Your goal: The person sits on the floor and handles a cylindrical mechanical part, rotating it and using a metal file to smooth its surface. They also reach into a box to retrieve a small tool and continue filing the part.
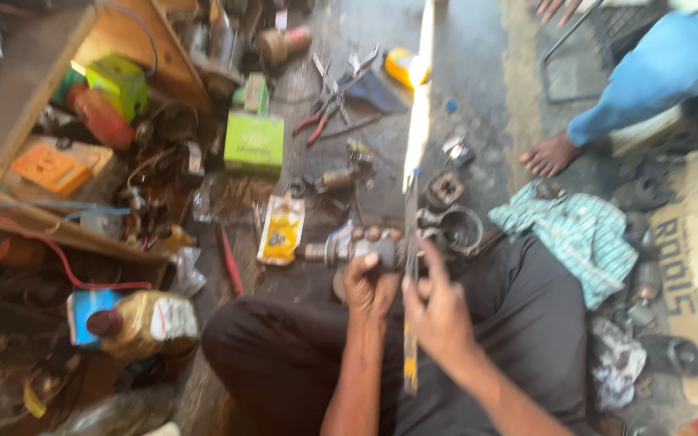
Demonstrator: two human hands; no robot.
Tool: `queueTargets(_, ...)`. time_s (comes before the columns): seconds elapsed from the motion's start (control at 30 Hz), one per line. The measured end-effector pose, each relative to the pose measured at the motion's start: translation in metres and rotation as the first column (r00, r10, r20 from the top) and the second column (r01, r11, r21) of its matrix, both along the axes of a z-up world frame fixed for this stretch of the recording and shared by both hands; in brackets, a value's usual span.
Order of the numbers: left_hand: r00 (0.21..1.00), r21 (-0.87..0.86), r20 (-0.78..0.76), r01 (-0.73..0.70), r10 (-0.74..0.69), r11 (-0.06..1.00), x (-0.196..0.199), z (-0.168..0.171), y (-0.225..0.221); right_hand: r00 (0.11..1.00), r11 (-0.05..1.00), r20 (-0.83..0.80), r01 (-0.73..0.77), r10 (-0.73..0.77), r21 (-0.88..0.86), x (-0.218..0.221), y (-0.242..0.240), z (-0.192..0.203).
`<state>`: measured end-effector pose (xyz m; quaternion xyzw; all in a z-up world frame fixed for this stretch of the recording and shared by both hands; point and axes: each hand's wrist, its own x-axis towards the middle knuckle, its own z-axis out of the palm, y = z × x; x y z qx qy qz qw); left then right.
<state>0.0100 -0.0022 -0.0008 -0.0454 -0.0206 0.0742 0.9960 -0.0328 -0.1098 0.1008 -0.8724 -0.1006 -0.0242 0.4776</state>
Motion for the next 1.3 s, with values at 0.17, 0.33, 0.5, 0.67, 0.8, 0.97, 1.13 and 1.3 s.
queueTargets(0.17, 0.999, -0.042, 0.045, 0.023, -0.021, 0.999, -0.007, -0.007, 0.001, 0.999, 0.998, -0.022, -0.032, 0.034, 0.062, -0.008, -0.002, -0.005)
queueTargets(0.33, 0.993, -0.026, 0.109, 0.043, -0.039, 0.999, -0.002, 0.0, 0.0, 0.998, 0.998, -0.054, 0.024, -0.021, 0.055, 0.004, -0.003, -0.005)
queueTargets(0.5, 0.992, -0.082, 0.103, 0.086, -0.077, 0.993, -0.003, -0.003, 0.002, 1.0, 0.999, -0.007, -0.011, 0.011, 0.045, -0.02, -0.004, -0.011)
queueTargets(0.67, 0.993, -0.044, 0.109, 0.059, -0.054, 0.997, -0.003, -0.007, -0.002, 1.0, 0.997, -0.026, -0.009, 0.011, 0.071, 0.001, -0.007, -0.011)
queueTargets(0.8, 0.994, -0.051, 0.094, 0.063, -0.058, 0.997, -0.001, -0.007, 0.004, 0.999, 0.997, -0.049, -0.007, 0.011, 0.082, -0.01, 0.0, -0.008)
queueTargets(0.97, 0.998, -0.05, 0.052, 0.033, -0.03, 0.998, -0.001, -0.011, 0.003, 0.997, 1.0, -0.08, -0.006, 0.007, 0.025, -0.019, -0.001, -0.009)
queueTargets(1.13, 0.995, -0.004, 0.083, 0.054, -0.054, 0.999, -0.002, -0.008, 0.001, 0.997, 0.995, -0.071, 0.008, -0.001, 0.1, 0.002, -0.003, -0.01)
queueTargets(1.3, 0.992, -0.021, 0.113, 0.06, -0.058, 0.998, -0.002, -0.005, 0.001, 0.999, 0.999, -0.01, -0.03, 0.031, 0.037, -0.017, -0.005, -0.015)
